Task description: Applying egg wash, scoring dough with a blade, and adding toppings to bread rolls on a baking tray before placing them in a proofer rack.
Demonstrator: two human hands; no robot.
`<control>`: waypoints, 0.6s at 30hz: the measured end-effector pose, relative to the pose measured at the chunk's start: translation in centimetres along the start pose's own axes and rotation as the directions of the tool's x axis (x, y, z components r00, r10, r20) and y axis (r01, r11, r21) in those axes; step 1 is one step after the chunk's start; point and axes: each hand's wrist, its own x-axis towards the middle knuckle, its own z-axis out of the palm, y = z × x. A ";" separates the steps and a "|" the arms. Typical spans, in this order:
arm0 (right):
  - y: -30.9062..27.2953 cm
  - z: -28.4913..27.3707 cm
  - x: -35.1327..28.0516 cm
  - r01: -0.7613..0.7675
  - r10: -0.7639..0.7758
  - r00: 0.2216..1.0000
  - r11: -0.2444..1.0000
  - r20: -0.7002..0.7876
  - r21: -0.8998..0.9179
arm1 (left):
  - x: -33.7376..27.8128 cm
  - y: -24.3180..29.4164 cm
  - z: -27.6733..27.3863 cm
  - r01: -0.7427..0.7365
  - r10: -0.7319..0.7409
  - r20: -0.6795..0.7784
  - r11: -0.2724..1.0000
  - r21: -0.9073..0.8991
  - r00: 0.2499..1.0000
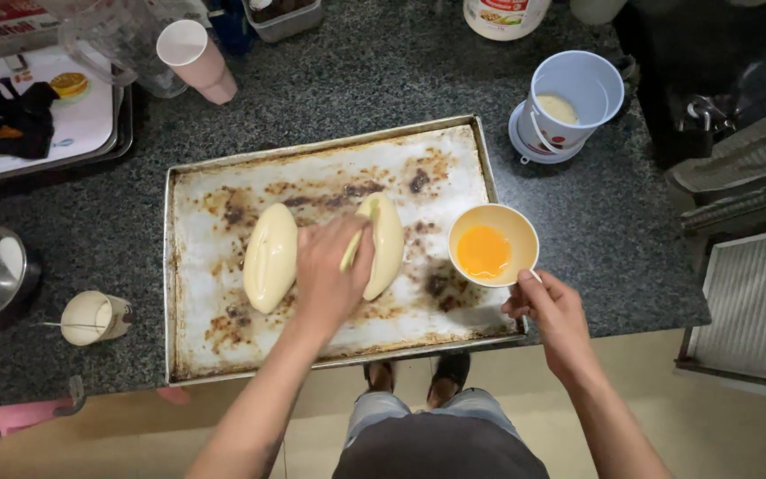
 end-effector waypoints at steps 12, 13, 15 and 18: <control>0.7 -2.2 0.4 -0.013 0.013 0.999 1.000 -0.040 0.007 | -9.7 -0.4 -1.8 -0.007 0.009 0.183 1.000 -0.012 0.983; 0.6 -2.3 0.3 -0.012 0.012 0.999 1.000 -0.040 0.009 | -7.9 0.1 -2.5 -0.009 0.010 0.183 1.000 -0.011 0.983; 0.3 -2.5 0.2 -0.007 0.008 0.999 1.000 -0.051 0.016 | -4.1 1.2 -3.8 0.072 -0.061 0.183 0.996 -0.054 0.981; 1.8 -3.9 0.7 0.002 -0.001 0.998 1.000 -0.058 0.010 | 0.1 0.6 -2.5 -0.074 0.067 0.231 0.997 0.023 0.971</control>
